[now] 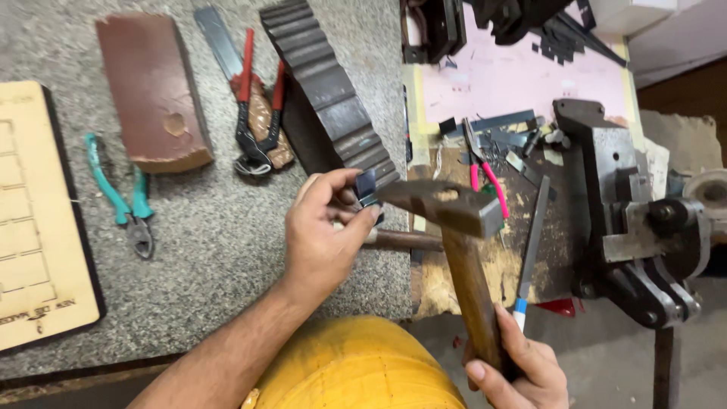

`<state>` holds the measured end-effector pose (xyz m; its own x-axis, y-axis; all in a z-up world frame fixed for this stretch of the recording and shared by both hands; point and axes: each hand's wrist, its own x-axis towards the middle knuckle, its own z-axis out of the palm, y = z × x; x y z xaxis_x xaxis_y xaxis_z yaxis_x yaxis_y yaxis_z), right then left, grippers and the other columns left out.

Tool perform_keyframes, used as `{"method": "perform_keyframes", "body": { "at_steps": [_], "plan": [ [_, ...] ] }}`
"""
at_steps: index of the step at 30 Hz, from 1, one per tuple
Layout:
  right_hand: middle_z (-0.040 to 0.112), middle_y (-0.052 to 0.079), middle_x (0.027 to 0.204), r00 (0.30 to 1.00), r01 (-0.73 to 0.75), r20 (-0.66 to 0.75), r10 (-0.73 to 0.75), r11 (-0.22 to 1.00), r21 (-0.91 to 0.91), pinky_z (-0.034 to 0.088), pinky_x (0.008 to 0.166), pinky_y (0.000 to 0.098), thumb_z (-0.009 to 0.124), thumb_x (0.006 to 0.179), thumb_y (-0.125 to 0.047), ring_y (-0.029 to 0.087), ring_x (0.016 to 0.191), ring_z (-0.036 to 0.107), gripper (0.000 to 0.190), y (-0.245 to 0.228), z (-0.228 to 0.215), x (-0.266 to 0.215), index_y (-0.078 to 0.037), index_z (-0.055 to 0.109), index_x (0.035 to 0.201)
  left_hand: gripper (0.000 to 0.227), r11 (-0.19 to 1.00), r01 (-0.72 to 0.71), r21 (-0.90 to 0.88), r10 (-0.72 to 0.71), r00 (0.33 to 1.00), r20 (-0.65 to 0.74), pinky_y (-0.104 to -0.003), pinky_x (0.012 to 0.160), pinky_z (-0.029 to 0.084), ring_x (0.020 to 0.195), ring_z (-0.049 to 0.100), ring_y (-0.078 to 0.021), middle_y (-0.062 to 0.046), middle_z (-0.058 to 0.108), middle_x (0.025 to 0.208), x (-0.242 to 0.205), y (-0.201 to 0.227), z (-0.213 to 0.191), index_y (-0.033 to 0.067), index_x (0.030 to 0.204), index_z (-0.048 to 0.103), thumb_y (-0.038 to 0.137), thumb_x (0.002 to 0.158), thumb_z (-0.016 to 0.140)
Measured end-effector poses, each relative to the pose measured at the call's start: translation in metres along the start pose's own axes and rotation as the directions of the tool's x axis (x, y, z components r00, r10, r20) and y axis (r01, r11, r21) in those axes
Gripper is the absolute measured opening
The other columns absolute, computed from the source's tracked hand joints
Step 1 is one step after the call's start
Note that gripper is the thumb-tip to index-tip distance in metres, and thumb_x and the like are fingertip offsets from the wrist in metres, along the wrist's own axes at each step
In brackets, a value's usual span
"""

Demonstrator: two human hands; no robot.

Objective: The person repeatedly places small metal pieces into a wooden jig, then hammers them on a metal anvil to shape them. The person continues this cycle of placing and hammering multiple pieces throughout the clip.

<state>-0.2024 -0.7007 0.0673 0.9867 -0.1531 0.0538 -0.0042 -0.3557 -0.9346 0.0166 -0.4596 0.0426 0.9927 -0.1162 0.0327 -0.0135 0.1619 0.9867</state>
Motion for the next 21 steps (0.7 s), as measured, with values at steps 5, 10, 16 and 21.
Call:
{"method": "perform_keyframes", "body": {
  "at_steps": [5,10,16,21],
  "plan": [
    [0.075,0.018,0.1,0.969,0.247,0.072,-0.237,0.919,-0.306,0.054,0.085,0.0306,0.084,0.071,-0.004,0.023,0.09,0.074,0.077,0.003,0.031,0.003,-0.003,0.056,0.142,0.046,0.991,0.006,0.134,0.0,0.999,-0.042,-0.021,0.072,0.058,0.087,0.065,-0.0081,-0.005,0.067,0.11,-0.014,0.019,-0.069,0.0052,0.127,0.068,-0.004,0.083,0.076],
    [0.07,0.012,0.086,0.882,0.351,0.457,-0.116,0.809,-0.471,0.055,0.067,0.036,0.083,0.078,-0.009,0.028,0.076,0.07,0.065,0.022,0.062,0.034,-0.006,0.06,0.139,0.049,0.837,0.07,0.543,-0.021,0.995,-0.097,-0.028,0.073,0.061,0.091,0.069,-0.0115,-0.005,0.073,0.117,-0.036,0.041,-0.173,0.0118,0.13,0.07,0.002,0.082,0.076],
    [0.067,0.009,0.085,0.859,0.48,0.501,-0.107,0.511,-0.713,0.051,0.059,0.0451,0.08,0.075,-0.018,0.032,0.071,0.066,0.059,0.018,0.125,0.055,-0.015,0.067,0.133,0.039,0.352,-0.066,0.934,0.104,0.994,0.031,-0.047,0.084,0.048,0.079,0.064,-0.0319,-0.011,0.067,0.075,-0.07,0.056,-0.268,0.0108,0.118,0.073,0.01,0.079,0.077],
    [0.068,0.015,0.101,0.86,0.507,0.436,-0.267,0.556,-0.659,0.052,0.071,0.0458,0.081,0.072,-0.019,0.037,0.082,0.063,0.054,-0.027,0.189,0.064,-0.007,0.066,0.123,0.037,0.227,-0.165,0.96,0.068,0.986,0.153,-0.045,0.082,0.046,0.083,0.065,-0.0265,-0.006,0.071,0.079,-0.087,0.055,-0.328,0.0116,0.116,0.075,0.003,0.081,0.068]
  ]
}}
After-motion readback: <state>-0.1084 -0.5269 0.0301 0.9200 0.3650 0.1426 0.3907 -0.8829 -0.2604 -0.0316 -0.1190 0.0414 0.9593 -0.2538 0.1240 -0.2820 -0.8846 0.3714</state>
